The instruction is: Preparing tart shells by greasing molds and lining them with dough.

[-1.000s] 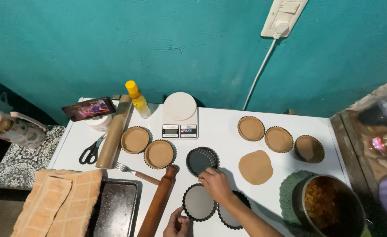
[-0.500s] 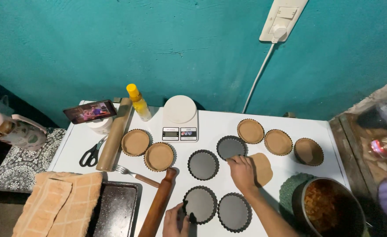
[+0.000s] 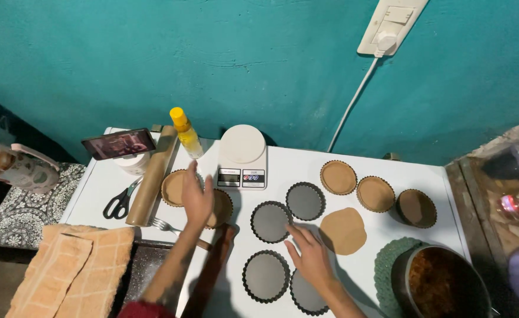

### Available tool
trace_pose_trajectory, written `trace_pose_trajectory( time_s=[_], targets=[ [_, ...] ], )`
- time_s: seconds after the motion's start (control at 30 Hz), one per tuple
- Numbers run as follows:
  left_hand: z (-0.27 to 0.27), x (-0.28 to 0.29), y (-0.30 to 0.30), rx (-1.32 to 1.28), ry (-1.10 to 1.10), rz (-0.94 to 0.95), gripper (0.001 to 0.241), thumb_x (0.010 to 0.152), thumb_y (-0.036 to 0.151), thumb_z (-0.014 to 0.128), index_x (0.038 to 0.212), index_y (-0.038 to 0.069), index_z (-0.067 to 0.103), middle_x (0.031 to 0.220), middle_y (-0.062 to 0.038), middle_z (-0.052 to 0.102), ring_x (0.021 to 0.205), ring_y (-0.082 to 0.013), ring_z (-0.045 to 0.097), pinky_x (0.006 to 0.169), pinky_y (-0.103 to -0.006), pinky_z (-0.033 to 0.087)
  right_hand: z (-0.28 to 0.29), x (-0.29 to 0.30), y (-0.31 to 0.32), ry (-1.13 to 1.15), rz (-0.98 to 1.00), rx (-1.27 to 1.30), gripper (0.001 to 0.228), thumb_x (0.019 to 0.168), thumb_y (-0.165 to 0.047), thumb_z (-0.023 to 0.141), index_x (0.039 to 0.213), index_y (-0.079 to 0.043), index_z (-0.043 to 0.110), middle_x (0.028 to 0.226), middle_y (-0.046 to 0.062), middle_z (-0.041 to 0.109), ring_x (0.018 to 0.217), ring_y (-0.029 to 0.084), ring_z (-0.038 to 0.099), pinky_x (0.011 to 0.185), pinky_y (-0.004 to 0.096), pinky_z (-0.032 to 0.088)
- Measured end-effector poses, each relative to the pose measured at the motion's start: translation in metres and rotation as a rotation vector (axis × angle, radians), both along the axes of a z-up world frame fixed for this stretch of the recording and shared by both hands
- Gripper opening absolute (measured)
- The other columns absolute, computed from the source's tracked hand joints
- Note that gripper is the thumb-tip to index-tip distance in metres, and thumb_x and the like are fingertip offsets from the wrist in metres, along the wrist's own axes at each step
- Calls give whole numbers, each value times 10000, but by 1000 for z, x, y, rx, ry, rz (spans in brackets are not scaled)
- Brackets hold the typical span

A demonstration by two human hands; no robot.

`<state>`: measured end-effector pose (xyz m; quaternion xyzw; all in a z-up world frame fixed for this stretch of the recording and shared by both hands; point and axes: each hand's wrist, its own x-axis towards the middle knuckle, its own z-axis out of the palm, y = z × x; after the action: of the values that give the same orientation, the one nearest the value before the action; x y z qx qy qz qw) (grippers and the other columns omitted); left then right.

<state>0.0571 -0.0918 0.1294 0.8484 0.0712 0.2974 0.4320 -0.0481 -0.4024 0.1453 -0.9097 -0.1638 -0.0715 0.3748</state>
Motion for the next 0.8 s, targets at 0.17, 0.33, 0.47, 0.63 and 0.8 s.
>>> trace_pose_trajectory(
  time_s=[0.17, 0.33, 0.47, 0.63, 0.8],
  targets=[
    [-38, 135, 69, -53, 9, 230, 909, 823, 231, 852, 1505, -74, 335, 1464, -316, 472, 1366, -444, 464, 1131, -469, 357, 11, -40, 9, 92, 23, 32, 358, 920, -186, 710, 1267, -100, 687, 1131, 99, 736, 975, 340, 711, 786, 396, 580],
    [-26, 171, 63, -292, 108, 273, 935, 654, 231, 948, 1387, -38, 434, 1359, -255, 535, 1266, -396, 549, 1053, -438, 435, -1, -58, -3, 46, 85, 47, 383, 903, -148, 719, 1285, -120, 698, 1023, 63, 785, 862, 272, 743, 739, 381, 586],
    [-28, 141, 47, -254, 12, 232, 647, 827, 193, 866, 1340, 1, 520, 1275, -191, 591, 1181, -355, 599, 1033, -438, 466, -9, -64, -12, 228, -6, 158, 377, 906, -164, 726, 1281, -132, 710, 880, 65, 777, 701, 187, 735, 610, 318, 601],
    [71, 16, -30, -60, -219, 67, 606, 890, 153, 795, 1383, -26, 491, 1252, -208, 552, 1184, -375, 539, 1039, -468, 417, 15, -61, -16, 327, -275, 124, 270, 910, -220, 743, 1164, -134, 771, 577, 106, 515, 499, 172, 472, 487, 317, 428],
    [97, -127, -122, 157, 165, -343, 577, 735, 236, 849, 1261, 110, 650, 1109, -171, 608, 1013, -384, 598, 866, -510, 479, 93, -46, 4, 41, -204, 351, 526, 845, -373, 702, 1252, -58, 596, 564, 20, 461, 472, 97, 464, 449, 277, 383]
  ],
)
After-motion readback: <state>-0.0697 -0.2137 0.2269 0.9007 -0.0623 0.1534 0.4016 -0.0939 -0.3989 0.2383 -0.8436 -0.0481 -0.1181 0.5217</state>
